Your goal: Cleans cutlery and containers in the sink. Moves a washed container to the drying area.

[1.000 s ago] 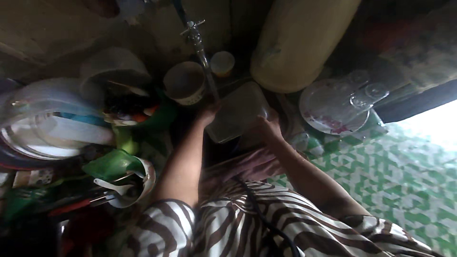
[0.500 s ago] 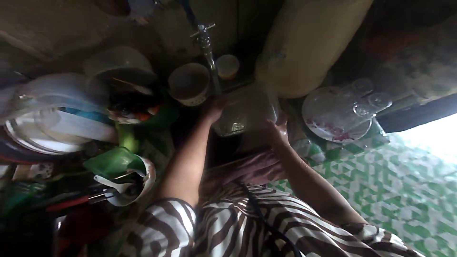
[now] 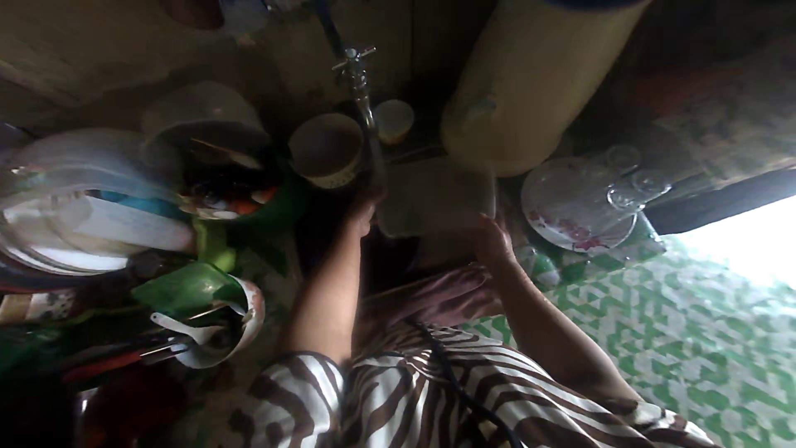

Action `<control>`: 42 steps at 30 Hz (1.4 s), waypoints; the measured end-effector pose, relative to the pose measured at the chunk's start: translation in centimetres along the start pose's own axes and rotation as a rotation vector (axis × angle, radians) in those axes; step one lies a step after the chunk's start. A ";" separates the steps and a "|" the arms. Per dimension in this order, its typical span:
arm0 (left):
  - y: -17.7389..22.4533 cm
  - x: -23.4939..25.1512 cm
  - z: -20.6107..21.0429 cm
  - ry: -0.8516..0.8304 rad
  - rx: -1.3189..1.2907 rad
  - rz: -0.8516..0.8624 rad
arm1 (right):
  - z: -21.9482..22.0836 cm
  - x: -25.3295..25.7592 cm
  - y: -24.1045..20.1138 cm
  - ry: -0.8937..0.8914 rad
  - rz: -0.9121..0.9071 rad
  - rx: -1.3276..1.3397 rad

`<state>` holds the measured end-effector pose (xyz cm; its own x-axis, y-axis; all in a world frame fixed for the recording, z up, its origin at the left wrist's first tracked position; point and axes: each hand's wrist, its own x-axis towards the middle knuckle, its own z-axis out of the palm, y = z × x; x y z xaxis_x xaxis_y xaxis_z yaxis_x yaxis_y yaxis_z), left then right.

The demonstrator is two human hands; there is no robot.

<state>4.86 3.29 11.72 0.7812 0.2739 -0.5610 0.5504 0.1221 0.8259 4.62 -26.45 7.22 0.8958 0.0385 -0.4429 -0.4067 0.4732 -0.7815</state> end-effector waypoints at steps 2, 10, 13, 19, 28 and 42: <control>-0.1 0.0 -0.2 -0.004 0.029 0.027 | -0.8 0.1 -0.2 0.023 0.043 -0.166; 2.1 -1.3 -0.1 -0.011 0.248 0.328 | -0.2 0.6 2.2 -0.016 0.265 -0.252; 2.8 -1.8 0.2 0.008 0.317 0.326 | 0.1 1.0 2.9 0.000 0.321 -0.222; 4.4 -3.1 -0.4 -0.001 0.533 0.337 | 1.5 0.9 -0.2 0.091 0.179 -0.702; 10.3 -4.6 -0.8 -0.131 0.728 0.390 | 12.2 2.3 -8.1 -0.513 -0.444 -1.226; 13.4 -5.8 -1.9 -0.017 1.000 0.543 | 18.2 2.6 -3.6 -0.557 -0.372 -0.719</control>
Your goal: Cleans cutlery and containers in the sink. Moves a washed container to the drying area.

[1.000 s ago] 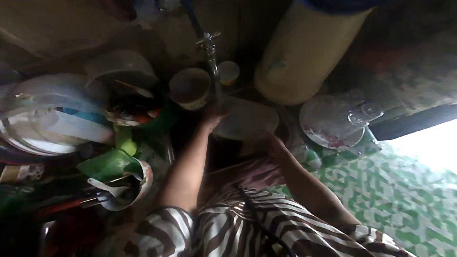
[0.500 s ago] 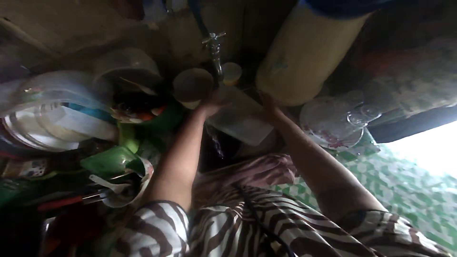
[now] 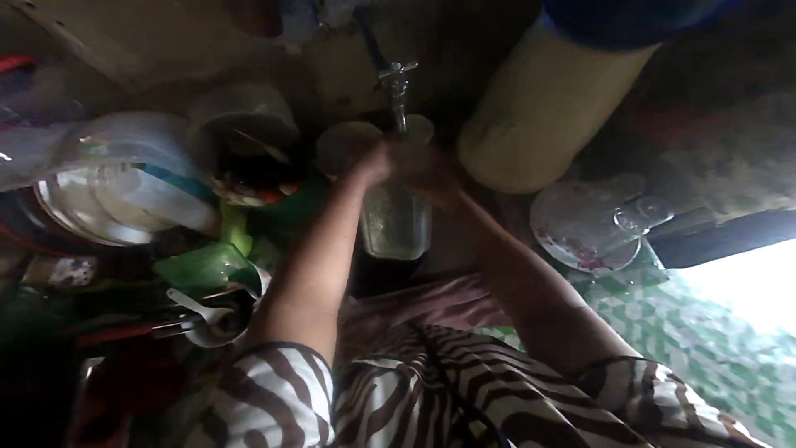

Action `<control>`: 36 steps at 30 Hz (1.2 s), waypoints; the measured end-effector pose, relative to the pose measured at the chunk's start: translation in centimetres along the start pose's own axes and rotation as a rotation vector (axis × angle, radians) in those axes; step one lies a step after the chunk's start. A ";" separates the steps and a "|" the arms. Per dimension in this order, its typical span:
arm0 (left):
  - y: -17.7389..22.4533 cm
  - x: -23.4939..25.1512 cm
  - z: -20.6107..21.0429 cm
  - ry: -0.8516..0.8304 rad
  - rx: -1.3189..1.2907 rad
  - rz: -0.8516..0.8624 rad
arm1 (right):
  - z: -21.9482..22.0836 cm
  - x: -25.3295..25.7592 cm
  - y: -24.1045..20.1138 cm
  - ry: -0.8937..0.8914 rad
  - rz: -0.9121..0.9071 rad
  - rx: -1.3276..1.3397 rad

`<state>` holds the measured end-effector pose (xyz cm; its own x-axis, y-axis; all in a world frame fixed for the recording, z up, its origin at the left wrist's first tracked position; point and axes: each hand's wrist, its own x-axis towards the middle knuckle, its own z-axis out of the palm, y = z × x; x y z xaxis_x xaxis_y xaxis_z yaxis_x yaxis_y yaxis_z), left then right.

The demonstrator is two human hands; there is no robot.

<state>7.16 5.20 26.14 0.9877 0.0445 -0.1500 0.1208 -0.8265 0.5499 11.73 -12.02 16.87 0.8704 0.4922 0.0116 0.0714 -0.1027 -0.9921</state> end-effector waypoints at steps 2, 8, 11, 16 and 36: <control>0.4 -0.6 0.7 -0.010 0.123 0.023 | 1.8 -1.4 1.5 0.088 0.067 0.048; -0.5 -1.1 4.6 0.130 0.020 -0.118 | 4.5 -3.8 3.4 0.267 0.282 0.283; -1.6 -1.7 5.6 0.262 -0.072 -0.214 | 4.7 -3.9 4.0 0.291 0.236 0.321; -3.4 -1.7 5.9 0.287 -0.213 -0.237 | 4.9 -5.9 4.3 0.324 0.235 0.254; -1.7 0.1 10.8 0.009 -0.126 -0.084 | 2.8 -9.3 7.4 0.322 0.592 0.289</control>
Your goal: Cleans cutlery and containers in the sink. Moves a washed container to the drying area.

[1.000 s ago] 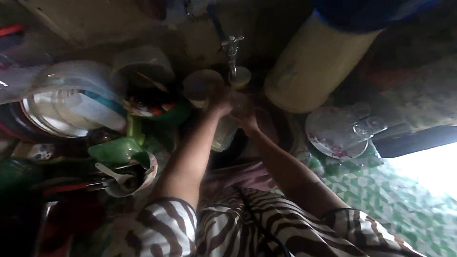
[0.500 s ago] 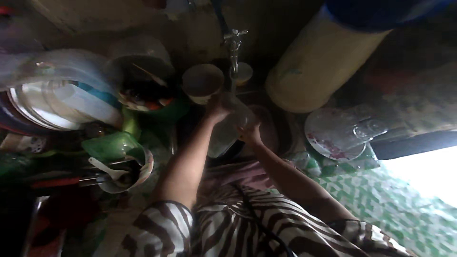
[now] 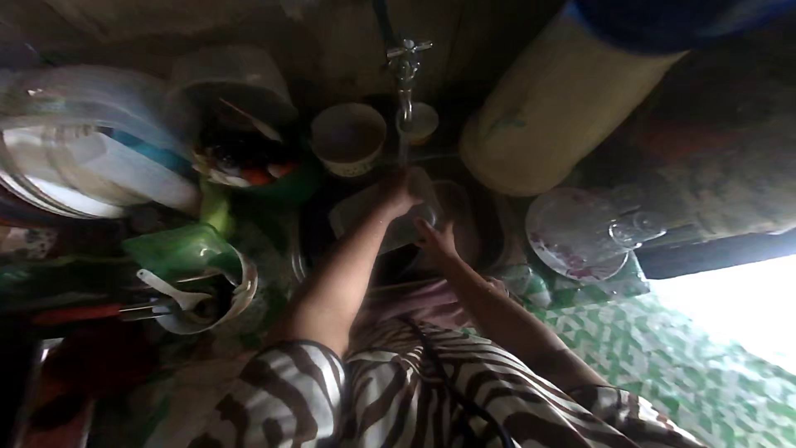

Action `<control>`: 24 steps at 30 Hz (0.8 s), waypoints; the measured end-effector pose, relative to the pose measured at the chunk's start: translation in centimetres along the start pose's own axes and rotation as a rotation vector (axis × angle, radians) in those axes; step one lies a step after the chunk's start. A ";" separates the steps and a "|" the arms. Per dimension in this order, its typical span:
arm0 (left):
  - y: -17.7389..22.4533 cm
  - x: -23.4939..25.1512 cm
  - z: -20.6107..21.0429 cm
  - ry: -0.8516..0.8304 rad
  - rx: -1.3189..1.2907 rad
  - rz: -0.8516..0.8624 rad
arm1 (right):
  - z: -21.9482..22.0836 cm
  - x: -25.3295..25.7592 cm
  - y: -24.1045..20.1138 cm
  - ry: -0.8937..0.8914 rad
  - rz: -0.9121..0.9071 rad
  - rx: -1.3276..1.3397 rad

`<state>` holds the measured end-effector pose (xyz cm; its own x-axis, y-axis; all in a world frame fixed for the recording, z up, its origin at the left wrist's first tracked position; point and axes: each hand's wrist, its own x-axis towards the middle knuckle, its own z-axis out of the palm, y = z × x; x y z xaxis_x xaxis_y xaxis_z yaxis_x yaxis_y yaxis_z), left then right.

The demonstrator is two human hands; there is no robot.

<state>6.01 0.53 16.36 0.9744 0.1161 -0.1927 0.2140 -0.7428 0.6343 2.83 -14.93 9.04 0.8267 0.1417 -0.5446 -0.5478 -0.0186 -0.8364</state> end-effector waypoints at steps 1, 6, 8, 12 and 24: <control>-0.3 -0.1 0.3 0.019 0.029 0.006 | -0.1 0.0 0.0 -0.003 0.005 0.043; -3.7 -1.4 1.1 0.118 0.035 -0.083 | -1.0 1.3 -0.2 -0.013 0.016 0.165; -4.7 -2.4 0.2 0.157 0.052 -0.186 | -1.5 1.7 -0.4 0.000 0.034 0.169; -9.0 -3.4 -0.3 0.189 0.090 -0.291 | -2.7 1.4 -0.6 0.007 0.066 0.132; -11.4 -6.1 1.3 0.242 -0.714 -0.524 | -3.8 2.0 1.2 -0.082 0.063 0.128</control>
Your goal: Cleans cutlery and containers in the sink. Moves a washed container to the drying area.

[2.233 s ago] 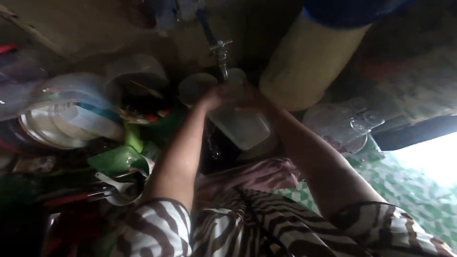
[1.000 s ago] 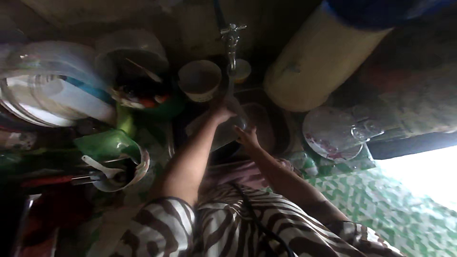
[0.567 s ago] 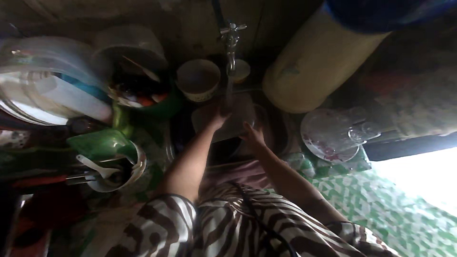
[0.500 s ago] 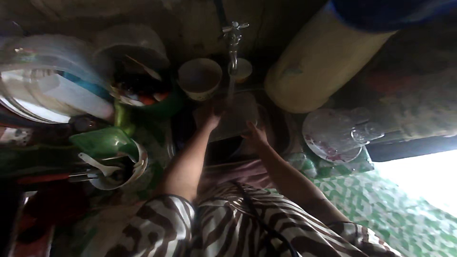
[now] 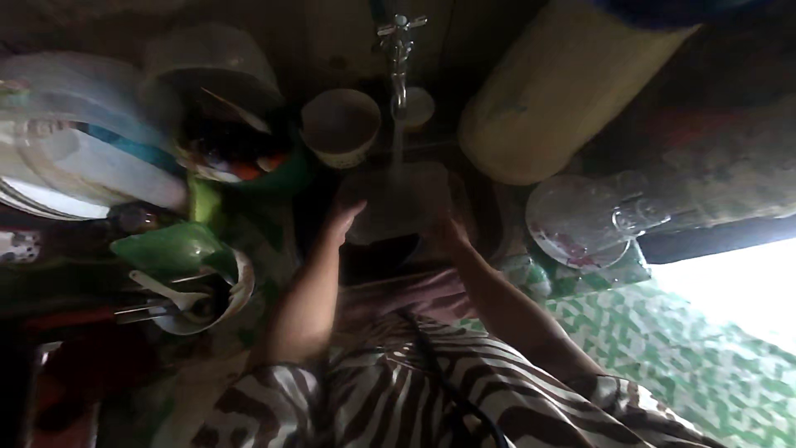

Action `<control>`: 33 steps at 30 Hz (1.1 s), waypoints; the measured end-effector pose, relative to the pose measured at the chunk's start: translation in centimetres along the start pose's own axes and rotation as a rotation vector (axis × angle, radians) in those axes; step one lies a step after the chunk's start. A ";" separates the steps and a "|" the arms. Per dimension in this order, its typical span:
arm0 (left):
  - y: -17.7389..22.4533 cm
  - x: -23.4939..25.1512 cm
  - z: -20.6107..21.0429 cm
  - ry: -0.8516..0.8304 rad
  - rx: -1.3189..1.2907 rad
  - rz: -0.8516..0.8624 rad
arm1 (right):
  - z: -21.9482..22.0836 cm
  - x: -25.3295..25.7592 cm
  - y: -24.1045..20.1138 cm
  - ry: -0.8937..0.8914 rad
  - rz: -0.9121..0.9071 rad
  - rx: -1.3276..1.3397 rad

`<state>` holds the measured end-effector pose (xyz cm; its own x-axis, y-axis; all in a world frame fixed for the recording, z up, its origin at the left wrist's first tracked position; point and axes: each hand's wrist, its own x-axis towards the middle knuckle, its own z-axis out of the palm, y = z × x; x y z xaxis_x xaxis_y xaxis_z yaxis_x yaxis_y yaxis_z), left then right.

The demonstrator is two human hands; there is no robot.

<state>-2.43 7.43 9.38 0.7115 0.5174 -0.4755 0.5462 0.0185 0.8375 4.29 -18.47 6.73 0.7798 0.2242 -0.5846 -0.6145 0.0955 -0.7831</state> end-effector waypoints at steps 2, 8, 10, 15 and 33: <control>-0.7 -0.2 -1.7 0.019 -0.034 0.023 | 0.6 0.7 0.9 -0.060 0.001 0.140; -0.3 -1.1 -5.0 0.115 -0.076 0.056 | 2.5 1.7 1.5 -0.068 0.049 0.088; 0.1 -1.5 -5.5 0.148 -0.054 0.055 | 3.3 1.2 0.6 -0.061 0.062 0.038; 0.8 -2.9 -6.9 0.218 -0.049 0.084 | 4.5 0.9 0.7 -0.093 0.055 -0.035; -0.4 -7.1 -10.6 -0.044 -0.326 0.309 | 3.5 -0.3 -1.0 -0.313 0.212 0.211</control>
<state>-12.41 12.77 15.29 0.8414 0.5040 -0.1950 0.1425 0.1411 0.9797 4.24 -15.24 8.47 0.5794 0.5403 -0.6102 -0.7937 0.2040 -0.5730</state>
